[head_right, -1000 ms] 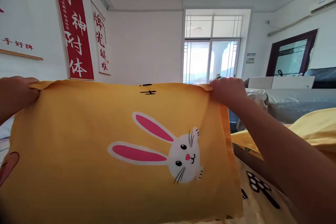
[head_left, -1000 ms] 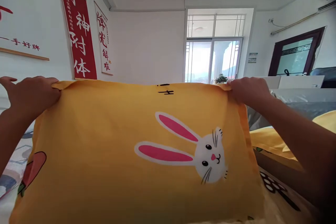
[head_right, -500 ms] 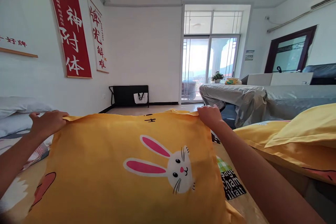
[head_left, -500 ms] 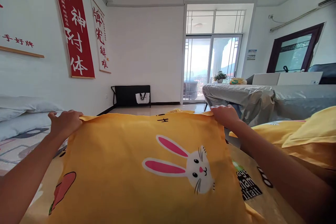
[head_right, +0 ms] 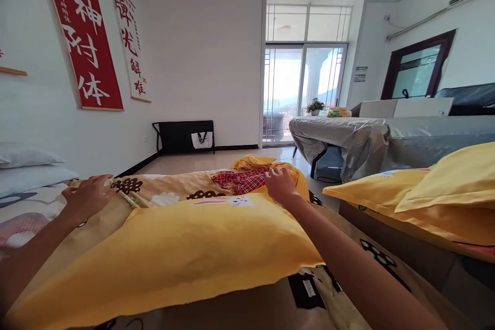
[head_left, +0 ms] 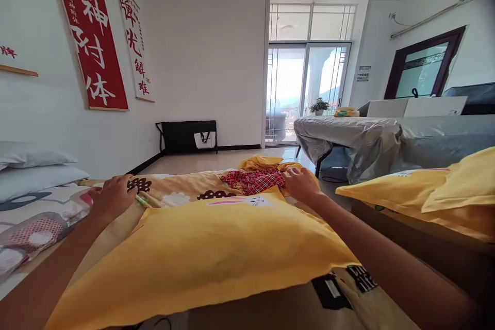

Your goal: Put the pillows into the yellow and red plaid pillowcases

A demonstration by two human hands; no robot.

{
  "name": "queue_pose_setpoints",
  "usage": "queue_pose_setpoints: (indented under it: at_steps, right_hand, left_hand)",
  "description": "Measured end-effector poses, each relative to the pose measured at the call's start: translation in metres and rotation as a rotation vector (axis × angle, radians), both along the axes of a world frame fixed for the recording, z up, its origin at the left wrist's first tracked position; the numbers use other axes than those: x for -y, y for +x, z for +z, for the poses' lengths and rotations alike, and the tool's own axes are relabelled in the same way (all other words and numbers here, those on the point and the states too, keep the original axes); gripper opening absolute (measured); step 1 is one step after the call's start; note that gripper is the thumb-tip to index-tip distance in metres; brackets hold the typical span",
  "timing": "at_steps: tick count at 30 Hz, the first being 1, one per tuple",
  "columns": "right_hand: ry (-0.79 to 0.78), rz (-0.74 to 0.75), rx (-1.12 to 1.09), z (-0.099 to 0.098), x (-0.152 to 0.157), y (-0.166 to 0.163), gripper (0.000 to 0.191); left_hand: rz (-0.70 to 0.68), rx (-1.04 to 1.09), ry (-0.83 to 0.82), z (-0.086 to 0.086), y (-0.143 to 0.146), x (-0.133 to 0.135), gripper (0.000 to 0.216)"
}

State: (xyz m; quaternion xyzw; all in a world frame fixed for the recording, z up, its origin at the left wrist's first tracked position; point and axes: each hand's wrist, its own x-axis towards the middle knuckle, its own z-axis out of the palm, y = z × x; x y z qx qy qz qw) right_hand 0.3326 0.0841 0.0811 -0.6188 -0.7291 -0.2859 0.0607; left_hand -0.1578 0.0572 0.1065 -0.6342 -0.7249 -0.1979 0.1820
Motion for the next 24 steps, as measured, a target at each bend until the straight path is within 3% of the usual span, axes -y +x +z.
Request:
queue_pose_setpoints:
  at_steps: [3, 6, 9, 13, 15, 17, 22, 24]
  right_hand:
    - [-0.024, 0.083, -0.038, 0.008, -0.002, -0.038, 0.033]
    - [-0.064, 0.179, -0.1, 0.003, -0.003, -0.09, 0.035]
    - [-0.13, 0.283, -0.182, -0.025, -0.001, -0.143, 0.037]
    - [-0.25, 0.364, -0.3, -0.08, 0.0, -0.178, 0.044]
    - [-0.299, 0.372, -0.37, -0.102, -0.001, -0.171, 0.048]
    - [-0.326, 0.375, -0.45, -0.116, -0.005, -0.149, 0.052]
    - [-0.329, 0.197, -0.567, -0.145, -0.017, -0.073, 0.053]
    - [-0.329, 0.089, -0.598, -0.16, -0.021, -0.05, 0.054]
  left_hand:
    - [-0.078, 0.026, 0.001, 0.005, 0.04, -0.009, 0.047]
    - [-0.183, 0.016, -0.024, -0.003, 0.085, -0.021, 0.045]
    - [-0.305, 0.005, -0.1, -0.025, 0.131, -0.03, 0.044]
    - [-0.422, -0.003, -0.254, -0.075, 0.163, -0.033, 0.048]
    - [-0.451, 0.004, -0.345, -0.103, 0.155, -0.032, 0.049]
    - [-0.443, 0.032, -0.395, -0.128, 0.127, -0.031, 0.053]
    - [-0.153, 0.27, -0.345, -0.182, 0.018, -0.024, 0.06]
    - [-0.141, 0.346, -0.328, -0.201, -0.018, -0.017, 0.061]
